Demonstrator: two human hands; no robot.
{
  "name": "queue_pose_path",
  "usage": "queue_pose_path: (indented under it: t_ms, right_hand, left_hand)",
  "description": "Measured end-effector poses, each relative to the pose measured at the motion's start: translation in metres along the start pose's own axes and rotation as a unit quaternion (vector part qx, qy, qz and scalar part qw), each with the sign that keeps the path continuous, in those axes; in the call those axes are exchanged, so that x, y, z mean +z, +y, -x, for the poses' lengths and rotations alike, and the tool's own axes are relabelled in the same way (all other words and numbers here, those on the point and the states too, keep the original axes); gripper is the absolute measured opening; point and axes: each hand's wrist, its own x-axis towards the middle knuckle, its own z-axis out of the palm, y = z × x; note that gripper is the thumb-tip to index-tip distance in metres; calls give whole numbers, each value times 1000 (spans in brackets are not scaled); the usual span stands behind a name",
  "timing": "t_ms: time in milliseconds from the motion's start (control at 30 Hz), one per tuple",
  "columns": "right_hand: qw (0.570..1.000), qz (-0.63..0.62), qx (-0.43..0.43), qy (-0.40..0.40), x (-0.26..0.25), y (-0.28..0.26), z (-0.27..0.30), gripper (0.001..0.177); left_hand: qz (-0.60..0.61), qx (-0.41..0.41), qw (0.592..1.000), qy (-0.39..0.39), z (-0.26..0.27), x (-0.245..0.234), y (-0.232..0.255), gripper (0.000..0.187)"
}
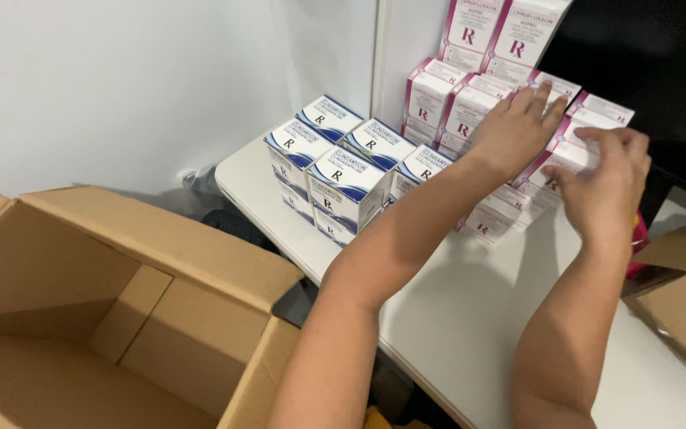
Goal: The person repeatedly picks up small product boxes, opens them, places a clear plastic bottle inside, closes the boxes, and stacks them. Later, the person places the filled boxes into a larger cardboard shipping box.
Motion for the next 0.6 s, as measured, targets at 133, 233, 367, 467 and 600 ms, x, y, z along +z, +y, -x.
queue_pose_path:
  t_ms: [133,233,367,467,600]
  right_hand:
    - [999,-37,5,7,-24,-11,-5,57]
    - [993,-117,-9,23,-44,-21,-2,57]
    - [984,-178,-29,4,-52,-40,12,61]
    - [975,-211,-50,-55,-28,-72,27,65]
    - [946,-256,-94,-172,10,-131,53,69]
  left_hand:
    - [-7,21,998,-64,3,0,-4,44]
    - [-44,37,998,27,4,-22,-7,46]
    - [-27,-8,978,205,16,-80,-19,55]
    - [63,-2,979,193,53,-140,-59,72]
    - [133,-22,985,110,162,-230,-127,82]
